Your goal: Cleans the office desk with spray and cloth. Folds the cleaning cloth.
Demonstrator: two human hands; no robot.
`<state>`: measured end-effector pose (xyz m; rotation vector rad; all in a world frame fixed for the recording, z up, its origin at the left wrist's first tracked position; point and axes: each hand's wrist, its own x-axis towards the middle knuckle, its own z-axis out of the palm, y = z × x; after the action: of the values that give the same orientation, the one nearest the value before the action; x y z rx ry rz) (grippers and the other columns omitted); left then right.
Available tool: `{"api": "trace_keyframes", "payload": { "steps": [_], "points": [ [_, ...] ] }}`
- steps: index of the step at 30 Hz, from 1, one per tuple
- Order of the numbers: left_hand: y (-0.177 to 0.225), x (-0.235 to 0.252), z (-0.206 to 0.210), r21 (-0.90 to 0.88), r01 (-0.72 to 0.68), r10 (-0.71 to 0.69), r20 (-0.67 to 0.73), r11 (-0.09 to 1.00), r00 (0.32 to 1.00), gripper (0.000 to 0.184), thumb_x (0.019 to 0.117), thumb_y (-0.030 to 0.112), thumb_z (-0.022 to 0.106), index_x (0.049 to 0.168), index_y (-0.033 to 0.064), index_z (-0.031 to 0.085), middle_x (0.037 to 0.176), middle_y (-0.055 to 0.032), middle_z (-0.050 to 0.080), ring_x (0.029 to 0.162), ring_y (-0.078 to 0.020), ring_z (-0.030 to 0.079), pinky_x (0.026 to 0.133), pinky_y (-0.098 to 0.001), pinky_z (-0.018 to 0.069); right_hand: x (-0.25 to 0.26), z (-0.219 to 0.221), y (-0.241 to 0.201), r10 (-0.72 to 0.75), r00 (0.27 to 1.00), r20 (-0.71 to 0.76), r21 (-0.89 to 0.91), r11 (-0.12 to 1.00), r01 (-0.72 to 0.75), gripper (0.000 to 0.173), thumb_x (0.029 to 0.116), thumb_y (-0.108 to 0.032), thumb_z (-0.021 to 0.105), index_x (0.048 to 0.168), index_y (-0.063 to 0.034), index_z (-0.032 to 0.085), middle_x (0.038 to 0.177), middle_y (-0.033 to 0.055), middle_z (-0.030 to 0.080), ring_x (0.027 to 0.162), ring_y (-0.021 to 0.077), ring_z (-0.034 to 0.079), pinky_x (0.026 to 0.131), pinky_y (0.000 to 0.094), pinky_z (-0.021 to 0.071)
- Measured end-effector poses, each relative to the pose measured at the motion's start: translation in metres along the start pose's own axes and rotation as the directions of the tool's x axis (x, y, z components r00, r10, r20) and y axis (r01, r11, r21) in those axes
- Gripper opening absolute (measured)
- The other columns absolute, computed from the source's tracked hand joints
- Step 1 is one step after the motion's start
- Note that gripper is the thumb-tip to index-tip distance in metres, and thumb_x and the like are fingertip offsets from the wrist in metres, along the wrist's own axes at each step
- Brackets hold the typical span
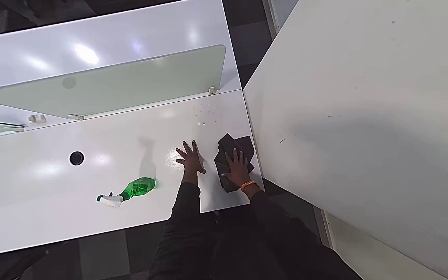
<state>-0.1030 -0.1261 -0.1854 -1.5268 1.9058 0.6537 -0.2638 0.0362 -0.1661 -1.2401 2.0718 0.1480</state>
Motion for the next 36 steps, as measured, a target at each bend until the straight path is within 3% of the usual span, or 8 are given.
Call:
{"api": "trace_keyframes", "payload": {
  "steps": [10,18,20,22,24,28,32,36],
  "points": [
    [0.007,0.016,-0.005,0.016,0.04,-0.042,0.121,0.999,0.992,0.18,0.031,0.036,0.104,0.164,0.0307,-0.018,0.162,-0.0224,-0.04,0.146,-0.0652,-0.023,0.093,-0.0948,0.0215,0.155,-0.076,-0.011,-0.147,0.942,-0.302,-0.053,0.989,0.138,0.072,0.0945,-0.052,0.065,0.159,-0.0356,0.039,0.174,0.0092,0.012,0.159,0.044,0.005,0.118,0.0792,0.0098],
    [0.008,0.018,-0.008,0.003,0.066,-0.065,0.157,0.998,0.985,0.178,0.034,0.033,0.103,0.164,0.0331,-0.017,0.162,-0.0229,-0.039,0.146,-0.0647,-0.024,0.094,-0.0943,0.0214,0.167,-0.089,-0.059,-0.067,0.932,-0.356,0.126,0.985,0.119,0.07,0.0975,-0.038,0.068,0.16,-0.0212,0.04,0.174,0.0158,0.008,0.157,0.0512,0.001,0.114,0.0838,0.012],
    [0.008,0.019,-0.008,0.012,0.061,-0.062,0.146,0.998,0.987,0.177,0.0337,0.034,0.103,0.165,0.0332,-0.016,0.163,-0.0239,-0.037,0.147,-0.0651,-0.022,0.094,-0.0939,0.0229,0.163,-0.078,-0.078,-0.19,0.925,-0.328,0.023,0.978,0.209,0.064,0.0976,-0.04,0.066,0.156,-0.023,0.046,0.173,0.0172,0.013,0.157,0.0507,0.005,0.117,0.0803,0.0136],
    [0.008,0.018,-0.006,0.019,0.057,-0.06,0.145,0.998,0.988,0.177,0.0336,0.036,0.103,0.165,0.0331,-0.016,0.163,-0.0243,-0.037,0.147,-0.0652,-0.021,0.094,-0.0938,0.0228,0.167,-0.078,-0.082,-0.359,0.908,-0.215,-0.102,0.933,0.345,0.061,0.0942,-0.04,0.068,0.153,-0.0333,0.05,0.173,0.008,0.018,0.159,0.0432,0.009,0.121,0.0736,0.0122],
    [0.008,0.019,-0.008,0.012,0.061,-0.062,0.145,0.998,0.987,0.177,0.0334,0.036,0.103,0.164,0.0341,-0.016,0.162,-0.0235,-0.038,0.147,-0.0648,-0.023,0.095,-0.094,0.0214,0.173,-0.093,-0.07,-0.425,0.884,-0.194,-0.14,0.904,0.404,0.061,0.0937,-0.045,0.071,0.151,-0.0335,0.053,0.172,0.0026,0.023,0.159,0.0383,0.015,0.122,0.0705,0.0163],
    [0.006,0.019,-0.007,-0.016,0.055,-0.052,0.136,0.998,0.989,0.177,0.0325,0.034,0.103,0.165,0.0345,-0.015,0.163,-0.0225,-0.039,0.146,-0.0652,-0.023,0.094,-0.0951,0.0188,0.208,-0.116,-0.032,-0.187,0.926,-0.328,-0.064,0.982,0.176,0.068,0.0953,-0.057,0.061,0.155,-0.0279,0.047,0.172,0.0081,0.022,0.159,0.0398,0.015,0.12,0.0736,0.0178],
    [0.006,0.017,-0.007,-0.022,0.051,-0.048,0.144,0.998,0.988,0.177,0.0343,0.032,0.103,0.164,0.0344,-0.018,0.162,-0.0233,-0.039,0.145,-0.0652,-0.025,0.095,-0.095,0.0184,0.157,-0.115,-0.031,-0.069,0.935,-0.349,0.054,0.994,0.094,0.068,0.1027,-0.047,0.058,0.161,-0.0218,0.036,0.175,0.0092,0.008,0.16,0.0394,0.004,0.121,0.0744,0.0137],
    [0.007,0.017,-0.008,-0.022,0.057,-0.053,0.142,0.998,0.988,0.176,0.035,0.033,0.103,0.164,0.0354,-0.018,0.162,-0.0208,-0.04,0.146,-0.0651,-0.024,0.095,-0.0948,0.0177,0.126,-0.055,-0.022,-0.049,0.925,-0.377,0.017,0.998,0.06,0.066,0.0997,-0.054,0.054,0.158,-0.0263,0.043,0.172,0.0136,0.02,0.16,0.0396,0.011,0.122,0.0726,0.0123]
  ]
}}
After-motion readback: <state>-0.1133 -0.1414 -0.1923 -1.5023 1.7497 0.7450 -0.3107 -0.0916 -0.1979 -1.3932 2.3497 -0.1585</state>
